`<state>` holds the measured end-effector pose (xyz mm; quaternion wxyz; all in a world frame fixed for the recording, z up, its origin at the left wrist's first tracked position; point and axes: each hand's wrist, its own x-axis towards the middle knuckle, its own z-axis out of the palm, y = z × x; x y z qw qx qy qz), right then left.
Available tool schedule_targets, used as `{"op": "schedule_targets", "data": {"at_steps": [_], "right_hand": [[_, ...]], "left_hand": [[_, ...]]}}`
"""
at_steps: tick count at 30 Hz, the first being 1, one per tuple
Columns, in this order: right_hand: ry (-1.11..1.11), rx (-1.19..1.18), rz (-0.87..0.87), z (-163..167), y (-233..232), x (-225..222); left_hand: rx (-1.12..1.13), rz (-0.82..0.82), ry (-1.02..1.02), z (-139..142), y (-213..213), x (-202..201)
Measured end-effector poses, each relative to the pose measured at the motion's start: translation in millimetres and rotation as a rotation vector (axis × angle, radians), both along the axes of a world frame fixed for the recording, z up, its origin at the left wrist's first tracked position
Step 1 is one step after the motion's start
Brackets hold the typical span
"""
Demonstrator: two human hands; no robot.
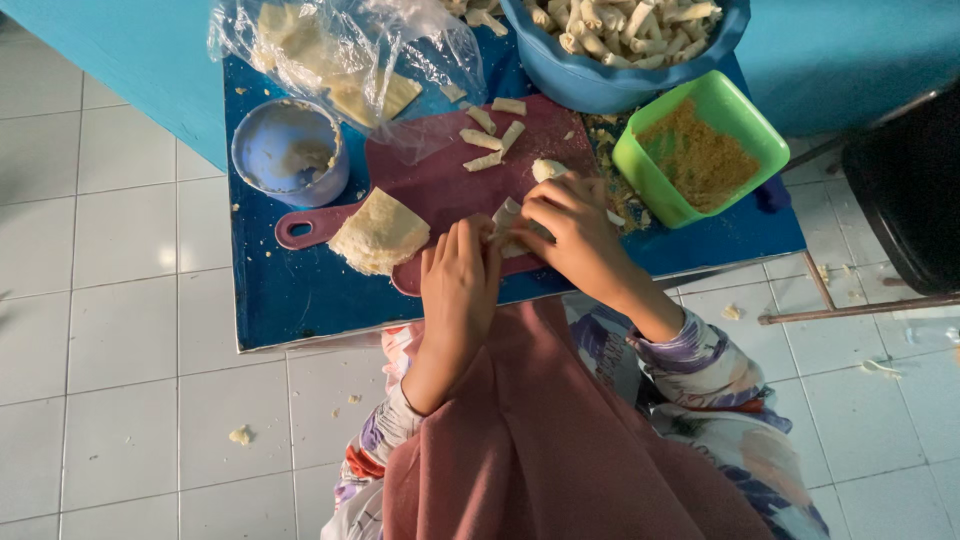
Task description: The person sits at a small table and wraps filling into square pastry skins, folding each square closed by hand. The folded pastries are placed into a large bowl that fills with finished pieces, while a green container holds the filling and a spoon rests on the cutting board.
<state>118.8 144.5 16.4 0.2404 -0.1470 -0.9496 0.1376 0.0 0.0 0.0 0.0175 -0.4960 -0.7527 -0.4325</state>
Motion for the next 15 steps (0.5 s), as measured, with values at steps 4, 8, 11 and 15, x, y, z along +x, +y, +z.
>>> {"op": "schedule_targets", "data": {"at_steps": [4,8,11,15], "right_hand": [[0.045,0.124,-0.021,8,-4,8],[0.004,0.125,-0.129,13,-11,19],[-0.007,0.061,-0.143,14,-12,20],[-0.002,0.004,-0.131,14,-11,18]], "left_hand": [[0.025,-0.023,0.056,-2,1,2],[0.01,-0.034,0.081,-6,6,3],[0.055,-0.065,0.049,-8,7,4],[0.061,-0.084,0.02,-10,6,3]]}}
